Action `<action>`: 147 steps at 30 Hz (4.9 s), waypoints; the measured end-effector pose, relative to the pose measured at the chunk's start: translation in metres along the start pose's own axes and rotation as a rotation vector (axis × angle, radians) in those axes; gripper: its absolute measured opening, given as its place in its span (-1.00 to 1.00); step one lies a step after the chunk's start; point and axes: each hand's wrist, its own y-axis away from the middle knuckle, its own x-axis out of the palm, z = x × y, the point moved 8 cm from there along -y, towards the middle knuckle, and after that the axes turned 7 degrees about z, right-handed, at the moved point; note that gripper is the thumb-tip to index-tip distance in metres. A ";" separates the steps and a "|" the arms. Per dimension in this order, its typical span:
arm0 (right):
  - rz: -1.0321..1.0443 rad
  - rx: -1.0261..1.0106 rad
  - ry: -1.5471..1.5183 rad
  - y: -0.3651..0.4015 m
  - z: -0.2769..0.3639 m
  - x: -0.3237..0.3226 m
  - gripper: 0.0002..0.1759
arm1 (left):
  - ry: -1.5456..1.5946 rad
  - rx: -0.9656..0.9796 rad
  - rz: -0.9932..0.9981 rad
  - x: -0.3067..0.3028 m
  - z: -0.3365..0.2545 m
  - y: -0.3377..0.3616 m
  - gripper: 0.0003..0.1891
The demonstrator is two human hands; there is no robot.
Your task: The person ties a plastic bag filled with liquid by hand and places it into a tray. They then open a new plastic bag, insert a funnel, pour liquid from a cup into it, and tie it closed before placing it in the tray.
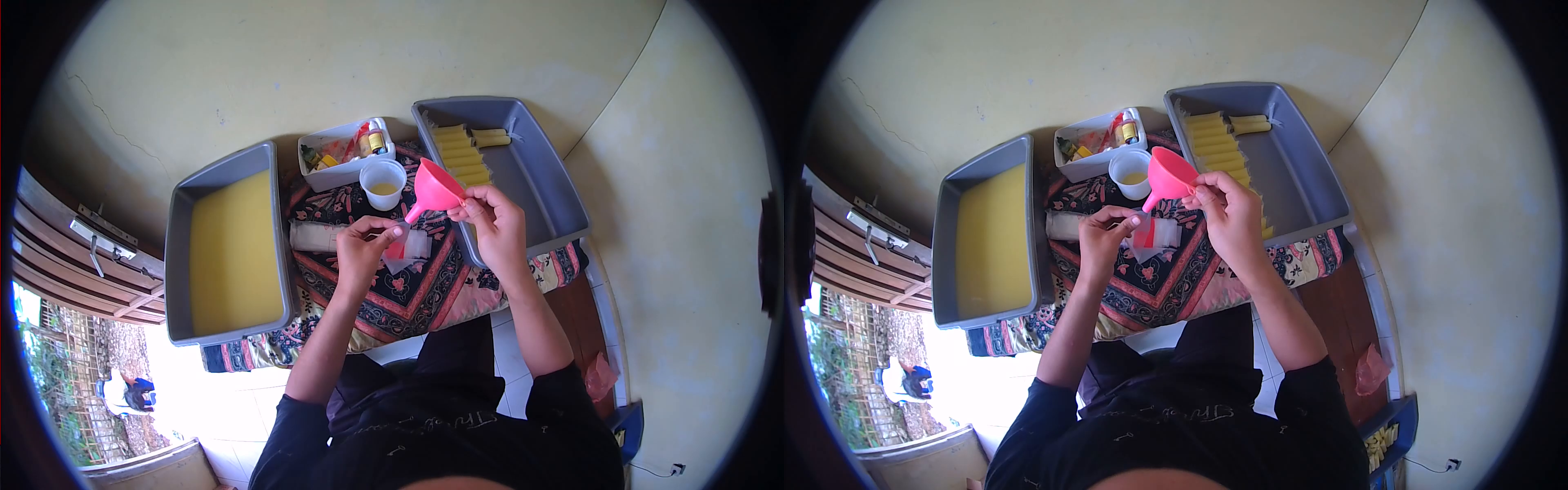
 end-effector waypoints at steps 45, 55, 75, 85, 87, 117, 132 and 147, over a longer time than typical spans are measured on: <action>0.381 0.052 0.506 -0.070 -0.036 0.070 -0.74 | 0.150 0.026 -0.061 -0.035 0.010 -0.004 -0.81; 0.373 0.173 0.870 -0.110 -0.100 0.084 -0.48 | 0.172 0.019 -0.049 -0.029 0.008 -0.005 -0.81; 0.273 0.421 -0.097 -0.100 -0.105 0.067 -0.78 | 0.149 0.007 -0.072 -0.040 0.011 -0.002 -0.81; 0.139 0.133 -0.307 -0.095 -0.004 0.033 -0.82 | 0.156 0.076 0.006 -0.017 -0.016 0.000 -0.79; 0.120 0.048 -0.290 -0.094 0.009 0.027 -0.81 | 0.084 0.082 0.031 -0.011 -0.019 -0.001 -0.78; -0.150 -0.624 0.204 -0.032 0.113 -0.008 -0.80 | 0.085 0.174 0.166 0.034 -0.082 -0.006 -0.75; -0.217 -0.816 0.457 -0.010 0.121 -0.005 -0.73 | 0.063 0.190 0.125 0.028 -0.088 0.000 -0.75; -0.202 -0.884 0.501 -0.005 0.122 0.001 -0.84 | 0.036 0.180 0.107 0.023 -0.086 0.000 -0.75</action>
